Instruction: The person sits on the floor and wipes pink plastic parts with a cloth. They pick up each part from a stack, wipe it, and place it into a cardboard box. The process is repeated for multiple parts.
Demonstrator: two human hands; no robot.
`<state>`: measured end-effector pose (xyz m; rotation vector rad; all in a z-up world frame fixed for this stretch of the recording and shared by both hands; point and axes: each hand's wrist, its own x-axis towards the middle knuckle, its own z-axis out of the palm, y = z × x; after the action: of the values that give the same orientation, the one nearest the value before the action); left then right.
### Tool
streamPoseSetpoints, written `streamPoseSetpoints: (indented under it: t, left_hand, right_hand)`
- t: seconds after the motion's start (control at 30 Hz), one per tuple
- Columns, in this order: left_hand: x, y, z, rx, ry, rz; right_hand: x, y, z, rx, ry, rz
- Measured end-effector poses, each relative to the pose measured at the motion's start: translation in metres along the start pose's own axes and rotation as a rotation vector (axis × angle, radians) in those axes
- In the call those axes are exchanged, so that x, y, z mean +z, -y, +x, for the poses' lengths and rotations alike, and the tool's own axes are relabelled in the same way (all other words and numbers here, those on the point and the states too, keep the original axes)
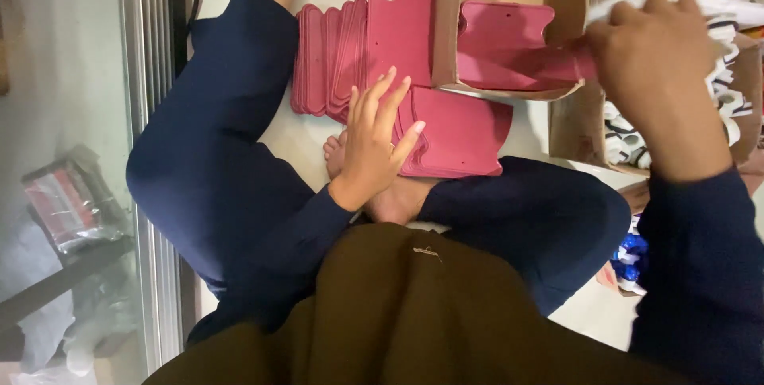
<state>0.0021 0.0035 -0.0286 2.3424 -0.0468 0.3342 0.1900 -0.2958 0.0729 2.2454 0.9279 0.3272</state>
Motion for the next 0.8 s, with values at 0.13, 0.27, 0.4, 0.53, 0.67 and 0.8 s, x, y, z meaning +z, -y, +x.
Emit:
streamPoseSetpoints:
  t: [0.13,0.27,0.4,0.53,0.67,0.8]
  left_hand:
    - [0.004,0.002,0.001,-0.033,0.039,-0.036]
    - [0.009,0.003,0.001,-0.036,0.053,-0.046]
    - [0.008,0.005,0.003,-0.055,0.077,-0.061]
    - [0.012,0.010,0.004,-0.056,0.065,-0.069]
    - [0.013,0.009,0.004,-0.066,0.109,-0.084]
    - [0.017,0.011,0.003,-0.058,0.091,-0.083]
  right_hand:
    - [-0.021,0.028,0.049,-0.203,0.443,-0.103]
    - [0.041,0.063,0.074,-0.293,0.133,-0.149]
    - [0.114,0.073,0.097,-0.104,-0.064,0.038]
    - [0.164,0.090,0.095,0.023,-0.029,0.184]
    - [0.166,0.103,0.091,0.127,0.488,0.693]
    - [0.146,0.115,0.077,0.083,0.628,0.568]
